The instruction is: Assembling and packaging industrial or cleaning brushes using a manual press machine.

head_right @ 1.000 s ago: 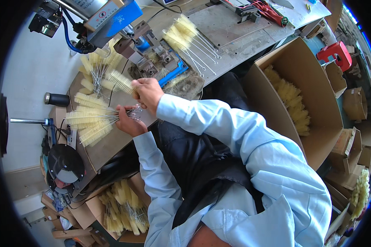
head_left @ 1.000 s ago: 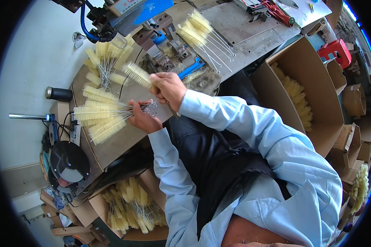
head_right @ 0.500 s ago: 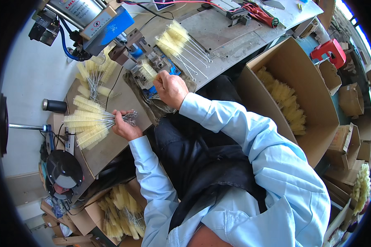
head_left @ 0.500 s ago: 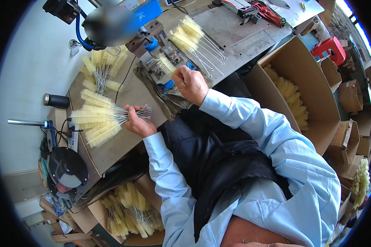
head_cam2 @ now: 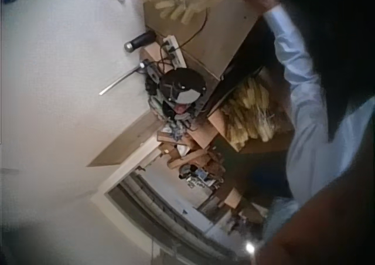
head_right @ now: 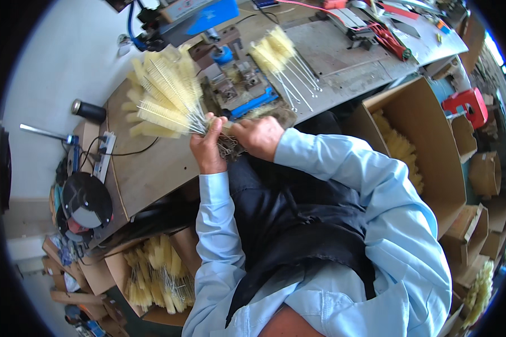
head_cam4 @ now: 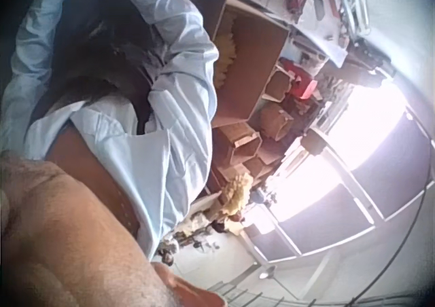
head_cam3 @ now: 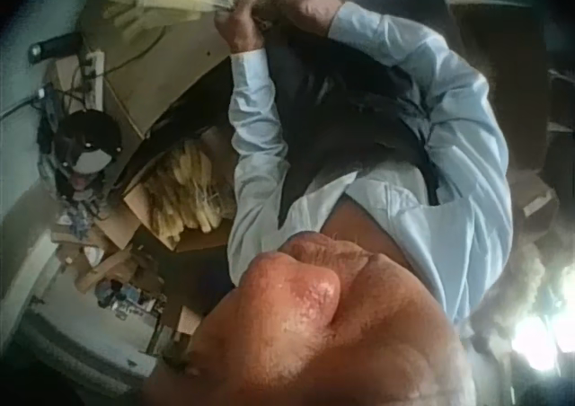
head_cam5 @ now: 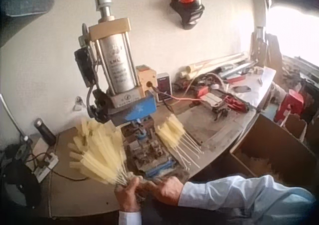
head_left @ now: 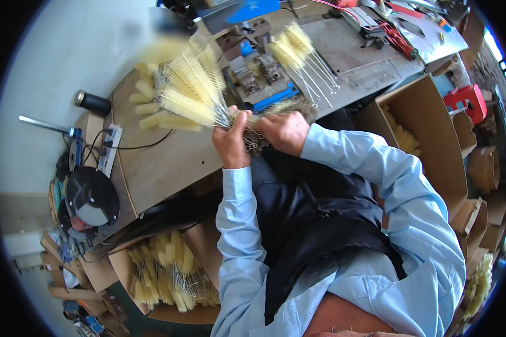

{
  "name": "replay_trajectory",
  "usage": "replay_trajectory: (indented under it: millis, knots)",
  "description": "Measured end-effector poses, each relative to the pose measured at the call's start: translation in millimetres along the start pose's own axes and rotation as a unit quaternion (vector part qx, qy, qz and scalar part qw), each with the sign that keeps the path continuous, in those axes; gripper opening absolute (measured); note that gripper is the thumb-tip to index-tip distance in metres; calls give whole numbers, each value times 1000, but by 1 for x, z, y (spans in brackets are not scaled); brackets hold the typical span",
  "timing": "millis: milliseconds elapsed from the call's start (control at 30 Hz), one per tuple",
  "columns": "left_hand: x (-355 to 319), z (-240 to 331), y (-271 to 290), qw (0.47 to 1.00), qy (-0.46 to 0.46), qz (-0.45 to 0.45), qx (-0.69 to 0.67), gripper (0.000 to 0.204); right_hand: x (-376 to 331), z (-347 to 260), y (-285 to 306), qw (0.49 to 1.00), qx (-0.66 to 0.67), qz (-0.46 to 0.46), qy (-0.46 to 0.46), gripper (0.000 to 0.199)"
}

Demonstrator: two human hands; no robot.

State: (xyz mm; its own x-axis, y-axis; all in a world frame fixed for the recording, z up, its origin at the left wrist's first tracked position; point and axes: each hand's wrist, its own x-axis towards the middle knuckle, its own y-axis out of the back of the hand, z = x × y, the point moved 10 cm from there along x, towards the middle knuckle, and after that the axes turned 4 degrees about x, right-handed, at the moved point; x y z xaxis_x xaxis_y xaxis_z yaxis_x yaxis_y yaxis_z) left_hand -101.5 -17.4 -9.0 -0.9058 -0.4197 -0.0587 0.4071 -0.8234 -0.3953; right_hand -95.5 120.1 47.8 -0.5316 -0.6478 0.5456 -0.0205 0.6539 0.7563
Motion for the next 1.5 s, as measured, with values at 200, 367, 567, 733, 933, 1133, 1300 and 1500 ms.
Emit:
replay_trajectory:
  millis: [200,367,567,733,933,1133,1300,1500]
  knots:
    - [0,8,8,992,-44,-110,-46,25,-32,16,-36,727,558,-147,-371,35]
    - [-8,19,-4,996,-27,-67,-42,23,-35,25,-38,670,587,-117,-438,31]
    - [3,21,22,998,-55,-16,-2,24,-33,92,19,748,474,146,-440,27]
    - [10,4,42,998,-37,35,-36,23,-23,112,39,812,352,181,-430,24]
    - [7,4,43,997,-42,60,-25,22,-19,121,39,820,318,177,-442,24]
    - [10,5,39,997,-54,48,-11,24,-14,129,42,812,338,192,-435,22]
    - [10,0,48,997,-33,53,-42,35,-14,132,43,829,313,180,-428,22]
    - [3,5,43,998,-42,33,-17,48,-17,140,67,880,201,171,-394,21]
